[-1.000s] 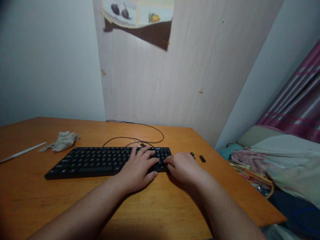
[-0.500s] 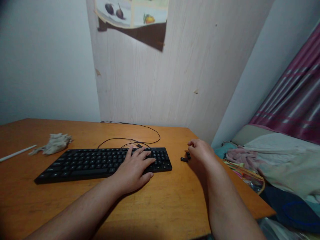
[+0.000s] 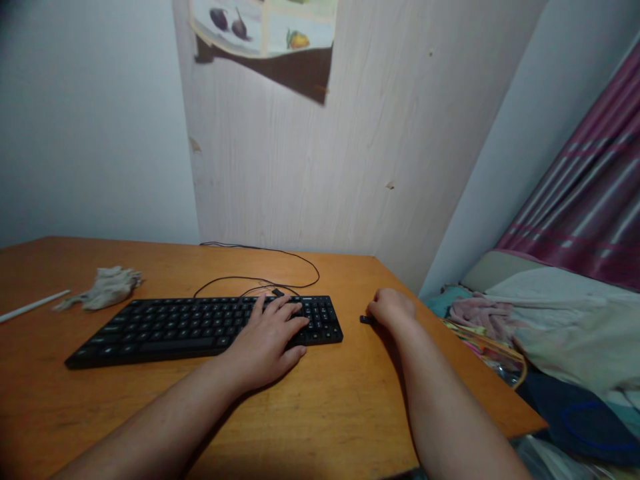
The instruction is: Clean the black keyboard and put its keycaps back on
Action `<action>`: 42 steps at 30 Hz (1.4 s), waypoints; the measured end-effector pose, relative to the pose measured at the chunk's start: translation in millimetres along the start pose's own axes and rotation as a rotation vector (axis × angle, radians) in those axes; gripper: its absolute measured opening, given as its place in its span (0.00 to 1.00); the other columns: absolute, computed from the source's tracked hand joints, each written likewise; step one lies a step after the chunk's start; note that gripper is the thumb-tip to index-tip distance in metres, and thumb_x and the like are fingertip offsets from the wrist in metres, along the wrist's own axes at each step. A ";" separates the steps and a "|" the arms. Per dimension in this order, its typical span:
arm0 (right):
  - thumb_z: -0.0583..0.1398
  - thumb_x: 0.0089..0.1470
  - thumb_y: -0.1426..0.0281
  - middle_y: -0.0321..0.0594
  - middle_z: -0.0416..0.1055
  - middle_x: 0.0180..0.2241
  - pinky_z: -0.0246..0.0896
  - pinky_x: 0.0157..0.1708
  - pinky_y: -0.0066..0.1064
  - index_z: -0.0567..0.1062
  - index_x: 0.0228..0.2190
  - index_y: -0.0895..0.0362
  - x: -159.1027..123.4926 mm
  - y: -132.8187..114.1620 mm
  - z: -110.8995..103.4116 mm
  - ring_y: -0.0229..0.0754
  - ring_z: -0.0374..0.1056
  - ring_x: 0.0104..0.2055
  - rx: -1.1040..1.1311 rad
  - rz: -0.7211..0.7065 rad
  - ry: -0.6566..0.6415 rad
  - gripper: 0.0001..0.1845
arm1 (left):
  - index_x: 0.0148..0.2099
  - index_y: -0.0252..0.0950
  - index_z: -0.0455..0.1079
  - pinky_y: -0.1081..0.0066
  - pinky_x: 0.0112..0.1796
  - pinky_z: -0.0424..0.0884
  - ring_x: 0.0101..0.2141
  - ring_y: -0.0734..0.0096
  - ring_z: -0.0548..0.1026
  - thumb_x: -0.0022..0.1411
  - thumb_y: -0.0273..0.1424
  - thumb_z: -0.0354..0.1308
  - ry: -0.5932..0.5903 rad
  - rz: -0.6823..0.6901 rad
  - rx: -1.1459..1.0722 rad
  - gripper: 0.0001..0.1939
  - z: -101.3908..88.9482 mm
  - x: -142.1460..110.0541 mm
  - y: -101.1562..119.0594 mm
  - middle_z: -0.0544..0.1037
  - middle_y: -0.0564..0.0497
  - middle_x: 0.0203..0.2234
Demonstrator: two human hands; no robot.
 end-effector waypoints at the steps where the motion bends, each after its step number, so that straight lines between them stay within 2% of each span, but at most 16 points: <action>1: 0.65 0.45 0.64 0.51 0.78 0.34 0.61 0.33 0.39 0.81 0.28 0.54 0.2 -0.8 1.2 0.57 0.73 0.40 -0.001 0.002 -0.002 0.08 | 0.55 0.44 0.73 0.36 0.63 0.38 0.65 0.45 0.56 0.61 0.42 0.58 0.002 0.002 -0.002 0.21 0.1 -0.1 0.0 0.70 0.45 0.59; 6: 0.66 0.44 0.67 0.49 0.77 0.34 0.62 0.35 0.40 0.80 0.29 0.53 1.0 -0.9 3.4 0.56 0.73 0.40 0.023 -0.006 -0.007 0.06 | 0.55 0.43 0.73 0.37 0.63 0.38 0.65 0.46 0.55 0.61 0.42 0.58 0.007 -0.006 -0.010 0.21 -0.1 -1.5 -0.2 0.70 0.45 0.60; 9: 0.67 0.43 0.66 0.48 0.77 0.32 0.61 0.32 0.37 0.80 0.30 0.53 1.0 -1.6 0.3 0.54 0.73 0.38 0.063 -0.026 0.010 0.08 | 0.55 0.44 0.73 0.37 0.63 0.37 0.65 0.46 0.55 0.62 0.42 0.58 0.004 -0.009 -0.013 0.21 0.0 -1.9 -0.2 0.69 0.45 0.60; 12: 0.65 0.46 0.63 0.44 0.76 0.30 0.58 0.29 0.33 0.79 0.34 0.54 -4.1 -9.6 -4.4 0.48 0.72 0.34 0.122 -0.076 0.042 0.11 | 0.56 0.44 0.72 0.37 0.63 0.38 0.65 0.46 0.55 0.62 0.42 0.57 -0.001 -0.010 -0.014 0.21 0.0 -1.9 0.0 0.69 0.45 0.60; 16: 0.61 0.50 0.65 0.37 0.75 0.28 0.56 0.25 0.28 0.77 0.34 0.54 -26.5 -38.7 -8.3 0.39 0.69 0.28 0.329 -0.278 0.004 0.09 | 0.56 0.43 0.72 0.37 0.63 0.39 0.65 0.45 0.55 0.62 0.42 0.57 0.007 -0.005 -0.006 0.21 -0.9 -1.7 1.1 0.69 0.45 0.60; 20: 0.59 0.49 0.70 0.36 0.73 0.25 0.54 0.25 0.27 0.75 0.30 0.55 -58.5 -70.5 -12.5 0.38 0.66 0.27 0.494 -0.451 -0.106 0.05 | 0.55 0.43 0.72 0.38 0.63 0.38 0.65 0.46 0.55 0.62 0.42 0.57 0.007 -0.006 -0.007 0.21 -1.0 -1.7 1.9 0.68 0.45 0.60; 27: 0.59 0.50 0.71 0.34 0.71 0.25 0.50 0.27 0.27 0.70 0.27 0.54 -87.5 -94.5 -18.4 0.38 0.65 0.28 0.369 -0.573 -0.119 0.01 | 0.54 0.43 0.72 0.39 0.64 0.37 0.65 0.46 0.56 0.62 0.41 0.57 0.012 0.002 -0.006 0.20 -1.6 -2.0 2.7 0.69 0.45 0.59; 35: 0.59 0.51 0.72 0.34 0.71 0.27 0.50 0.28 0.27 0.69 0.29 0.54 -90.5 -99.4 -14.6 0.38 0.64 0.29 0.315 -0.619 -0.124 0.02 | 0.55 0.43 0.72 0.38 0.63 0.38 0.65 0.46 0.55 0.62 0.40 0.57 0.017 0.008 -0.003 0.20 -0.6 -2.5 3.5 0.69 0.45 0.59; 40: 0.60 0.54 0.68 0.35 0.72 0.26 0.51 0.28 0.28 0.72 0.29 0.54 -88.9 -96.4 -10.2 0.38 0.64 0.28 0.333 -0.645 -0.168 0.04 | 0.56 0.43 0.72 0.37 0.63 0.38 0.65 0.46 0.55 0.62 0.41 0.57 0.007 0.000 -0.002 0.21 -1.0 -2.3 3.1 0.69 0.45 0.60; 42: 0.60 0.53 0.70 0.35 0.73 0.27 0.53 0.29 0.28 0.73 0.28 0.54 -89.3 -96.4 -10.0 0.39 0.65 0.29 0.317 -0.673 -0.171 0.02 | 0.56 0.43 0.72 0.37 0.63 0.38 0.65 0.45 0.55 0.62 0.41 0.57 0.002 -0.001 -0.003 0.21 -1.4 -2.2 3.3 0.68 0.44 0.60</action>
Point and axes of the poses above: each hand's wrist, its own x-axis towards the middle knuckle, its own z-axis out of the palm, y = z × x, the point moved 5 cm from there along x, towards the middle knuckle
